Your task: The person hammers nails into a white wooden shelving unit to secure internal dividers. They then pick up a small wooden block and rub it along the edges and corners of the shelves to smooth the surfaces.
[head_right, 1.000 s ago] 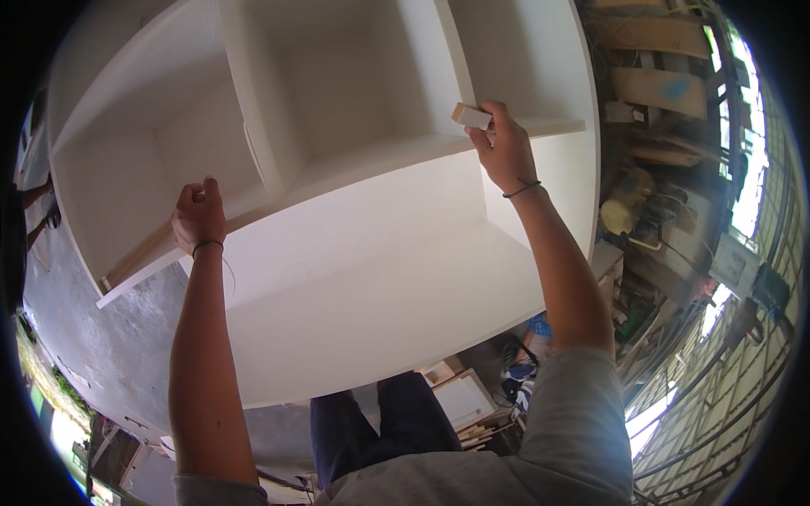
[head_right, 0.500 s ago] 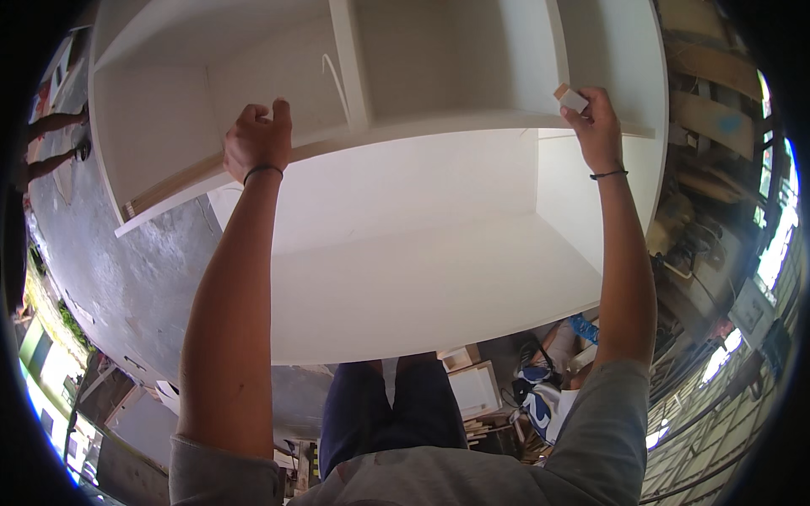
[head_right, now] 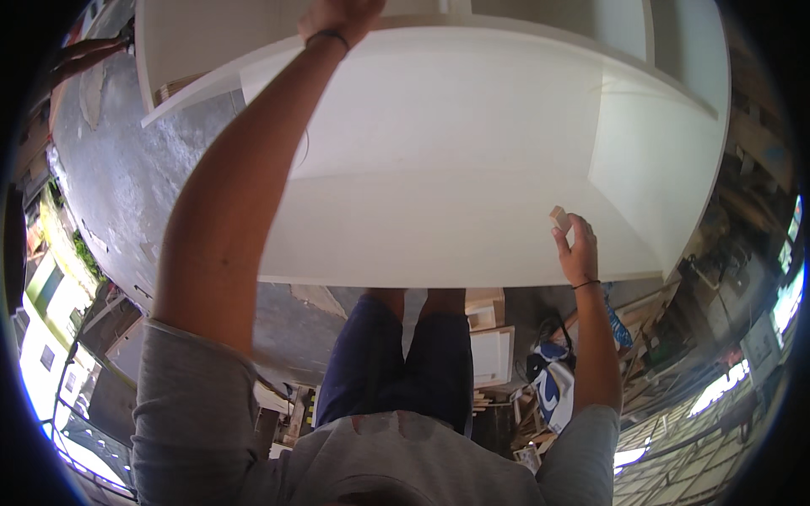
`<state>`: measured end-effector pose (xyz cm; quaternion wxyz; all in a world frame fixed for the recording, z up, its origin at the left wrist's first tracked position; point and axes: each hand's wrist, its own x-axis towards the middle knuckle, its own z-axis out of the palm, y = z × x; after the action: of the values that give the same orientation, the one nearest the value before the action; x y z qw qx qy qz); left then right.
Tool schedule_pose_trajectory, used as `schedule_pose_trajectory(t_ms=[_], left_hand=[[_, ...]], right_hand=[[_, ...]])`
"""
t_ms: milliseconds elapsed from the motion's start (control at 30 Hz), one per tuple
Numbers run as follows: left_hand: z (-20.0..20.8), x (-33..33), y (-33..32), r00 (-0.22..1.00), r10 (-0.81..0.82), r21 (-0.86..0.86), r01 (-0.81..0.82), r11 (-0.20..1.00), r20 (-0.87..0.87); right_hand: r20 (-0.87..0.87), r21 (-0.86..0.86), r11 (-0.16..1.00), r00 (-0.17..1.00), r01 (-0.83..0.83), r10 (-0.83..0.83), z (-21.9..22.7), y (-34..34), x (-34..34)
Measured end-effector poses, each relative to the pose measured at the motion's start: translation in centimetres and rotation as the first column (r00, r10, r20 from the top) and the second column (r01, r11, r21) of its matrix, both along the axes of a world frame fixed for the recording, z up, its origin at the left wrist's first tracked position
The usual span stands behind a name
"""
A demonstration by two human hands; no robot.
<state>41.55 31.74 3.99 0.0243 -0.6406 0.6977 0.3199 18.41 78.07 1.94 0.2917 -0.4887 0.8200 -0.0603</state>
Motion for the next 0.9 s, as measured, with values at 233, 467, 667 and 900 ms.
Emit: schedule_pose_trajectory(t_ms=[233, 467, 667, 900], left_hand=[[-2.3, 11.2, 0.9, 0.721, -0.692, -0.55, 0.594, 0.587, 0.039], [-1.9, 20.7, 14.1, 0.812, -0.558, -0.357, 0.477, 0.803, -0.171], [3.8, 24.6, 32.7, 0.797, -0.54, 0.172, 0.592, 0.787, -0.27], [3.7, 27.4, 34.0, 0.813, -0.579, 0.102, 0.582, 0.807, -0.06]], right_hand=[[-0.168, 0.116, 0.953, 0.951, 0.279, -0.258, 0.6, 3.2, 4.5], [-0.211, -0.066, 0.968, 0.945, 0.242, -0.251, -0.4, 4.3, 5.0], [-0.201, -0.075, 0.964, 0.943, 0.257, -0.267, -0.5, 4.5, 5.0], [-0.195, -0.218, 0.958, 0.954, 0.186, -0.23, 0.3, 4.3, 4.3]])
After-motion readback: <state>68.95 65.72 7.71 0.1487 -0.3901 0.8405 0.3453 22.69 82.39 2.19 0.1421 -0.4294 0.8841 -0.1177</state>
